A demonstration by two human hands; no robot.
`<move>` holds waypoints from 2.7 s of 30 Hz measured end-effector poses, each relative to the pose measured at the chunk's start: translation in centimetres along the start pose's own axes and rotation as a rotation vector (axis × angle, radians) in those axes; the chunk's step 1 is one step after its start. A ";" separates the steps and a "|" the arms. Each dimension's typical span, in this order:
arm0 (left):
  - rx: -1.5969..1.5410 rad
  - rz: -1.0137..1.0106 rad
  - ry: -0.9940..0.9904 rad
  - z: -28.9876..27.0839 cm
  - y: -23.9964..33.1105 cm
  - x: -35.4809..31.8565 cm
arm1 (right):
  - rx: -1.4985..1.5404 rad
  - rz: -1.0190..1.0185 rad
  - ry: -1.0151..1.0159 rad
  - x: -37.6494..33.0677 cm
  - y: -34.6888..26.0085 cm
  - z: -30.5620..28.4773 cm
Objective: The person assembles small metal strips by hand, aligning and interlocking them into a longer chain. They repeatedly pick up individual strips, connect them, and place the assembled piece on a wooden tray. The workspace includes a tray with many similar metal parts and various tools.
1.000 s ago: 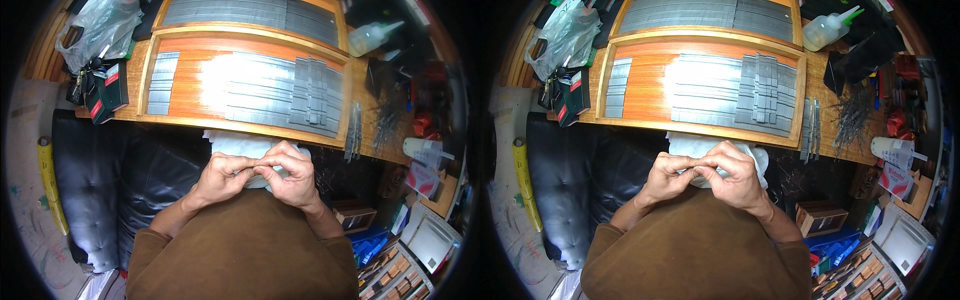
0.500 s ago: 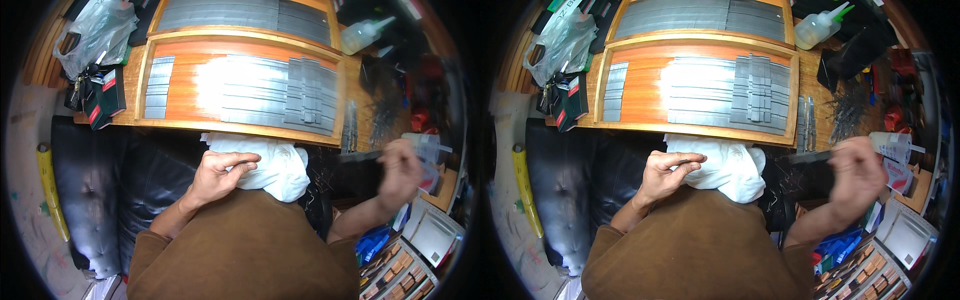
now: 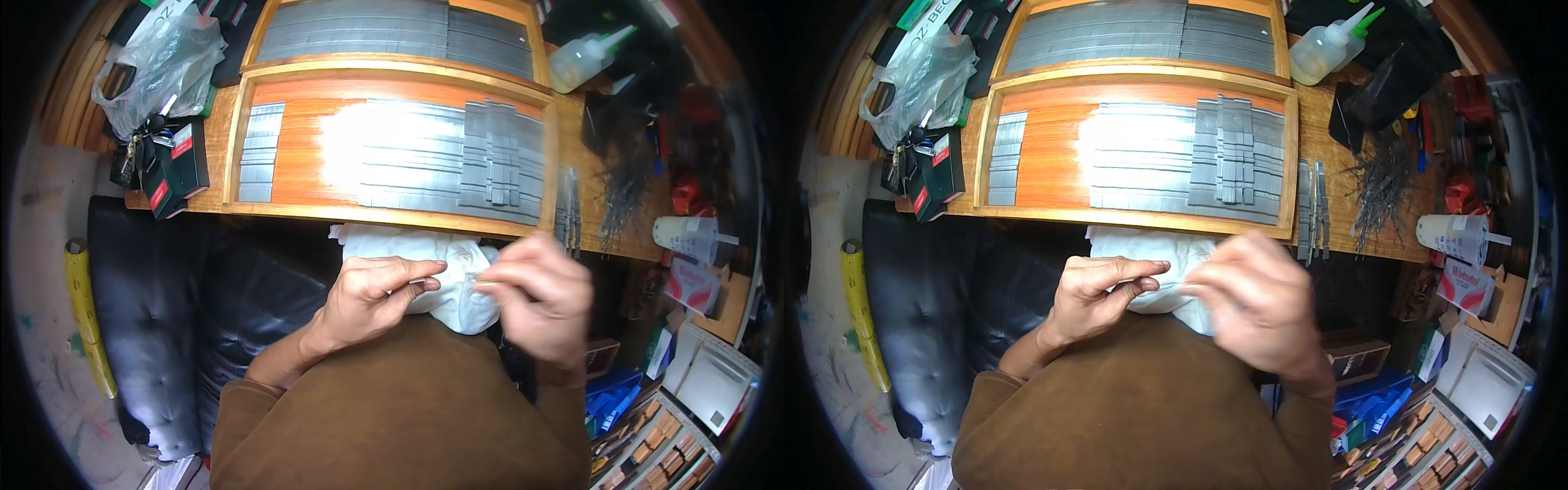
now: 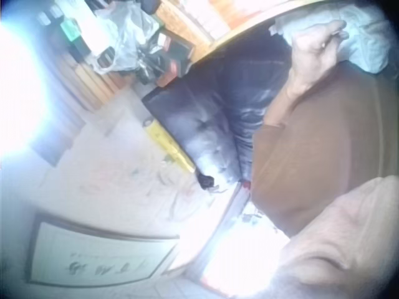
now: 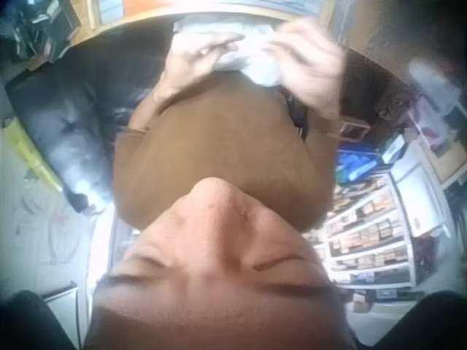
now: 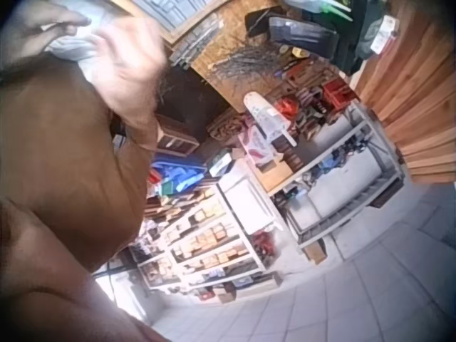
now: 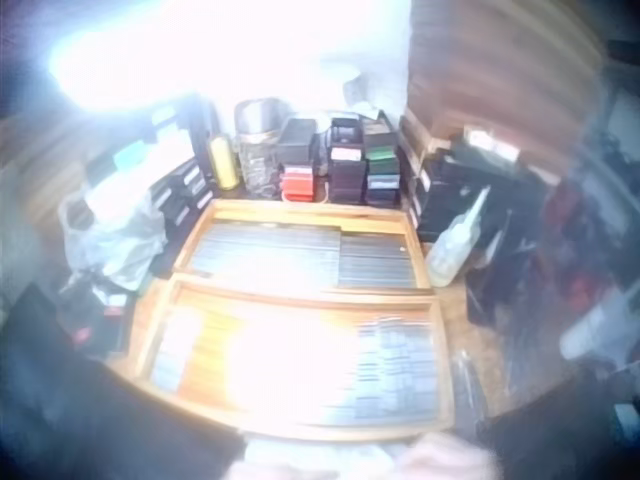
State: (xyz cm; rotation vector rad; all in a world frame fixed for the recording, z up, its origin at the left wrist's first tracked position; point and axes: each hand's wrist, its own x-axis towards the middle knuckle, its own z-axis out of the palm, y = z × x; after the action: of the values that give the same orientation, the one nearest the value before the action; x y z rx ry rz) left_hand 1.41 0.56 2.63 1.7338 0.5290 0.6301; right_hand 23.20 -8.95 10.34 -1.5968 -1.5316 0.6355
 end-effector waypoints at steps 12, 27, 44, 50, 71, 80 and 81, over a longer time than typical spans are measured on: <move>0.220 0.346 -0.033 -2.9 2.9 4.4 | 0.146 -0.331 0.140 2.7 0.9 4.2; 0.018 -0.095 -0.045 -1.5 -0.5 0.3 | 0.369 -0.023 0.022 0.7 2.9 7.6; 0.005 -0.154 -0.003 -0.3 -2.6 -1.8 | 0.458 0.122 -0.057 -0.4 4.2 8.2; 0.001 -0.190 -0.001 -0.1 -2.3 -1.8 | 0.457 0.102 -0.062 -0.6 4.5 8.4; 0.027 -0.098 0.055 0.1 -2.2 -2.1 | 0.461 0.060 -0.037 -0.9 4.9 8.7; 0.015 -0.095 0.056 0.2 -2.3 -2.1 | 0.479 0.063 -0.041 -1.0 5.1 8.6; 0.012 -0.097 0.058 0.2 -2.3 -2.1 | 0.482 0.065 -0.042 -1.0 5.1 8.5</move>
State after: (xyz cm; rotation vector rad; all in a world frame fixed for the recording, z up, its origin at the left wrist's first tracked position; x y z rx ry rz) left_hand -0.09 -0.40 0.05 1.6941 0.6545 0.6112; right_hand 18.97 -7.76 1.35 -1.2722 -1.2373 0.9943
